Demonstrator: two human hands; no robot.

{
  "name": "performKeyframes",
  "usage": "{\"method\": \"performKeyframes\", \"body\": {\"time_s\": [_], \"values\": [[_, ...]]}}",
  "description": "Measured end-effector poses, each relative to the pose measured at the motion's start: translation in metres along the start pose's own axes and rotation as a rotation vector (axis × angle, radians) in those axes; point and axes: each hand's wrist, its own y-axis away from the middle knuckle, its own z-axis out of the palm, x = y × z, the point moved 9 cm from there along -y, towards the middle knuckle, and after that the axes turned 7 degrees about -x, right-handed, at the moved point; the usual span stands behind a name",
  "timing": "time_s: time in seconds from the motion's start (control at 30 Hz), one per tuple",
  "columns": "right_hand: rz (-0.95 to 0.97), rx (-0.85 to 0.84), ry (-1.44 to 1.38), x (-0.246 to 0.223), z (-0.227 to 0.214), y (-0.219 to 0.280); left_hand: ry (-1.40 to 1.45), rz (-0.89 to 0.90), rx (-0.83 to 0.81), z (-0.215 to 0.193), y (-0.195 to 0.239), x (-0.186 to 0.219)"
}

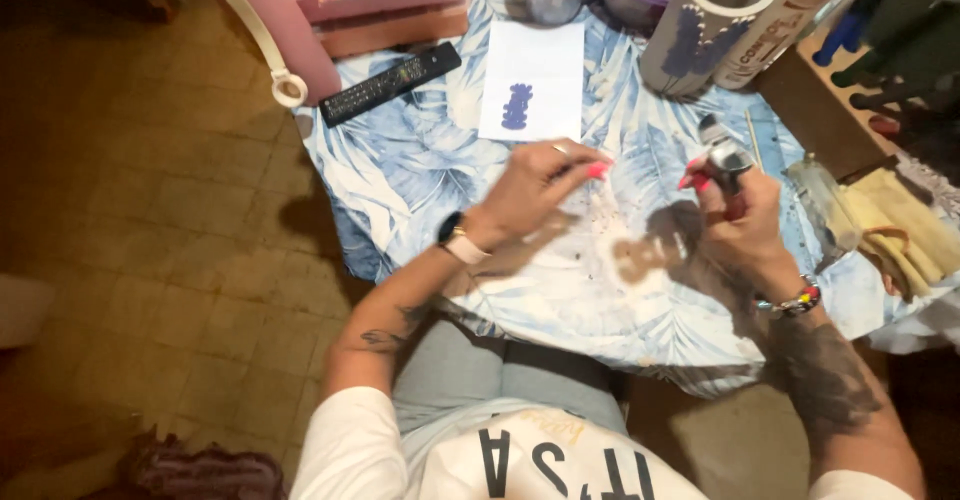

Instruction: Trimming small pink plastic parts using a pair of side cutters

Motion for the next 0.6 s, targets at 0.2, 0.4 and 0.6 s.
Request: {"method": "performKeyframes", "body": {"time_s": [0.2,0.4,0.6], "values": [[0.181,-0.251,0.248,0.0,-0.007,0.01,-0.429,-0.094,0.052,-0.083,0.046,-0.012],[0.45,-0.19,0.261,-0.014,-0.004,0.046,-0.717,-0.062,0.05,-0.099,0.082,-0.027],[0.415,-0.003,-0.151,-0.002,0.017,0.083,-1.208,0.021,-0.181,-0.061,0.076,-0.048]]}}
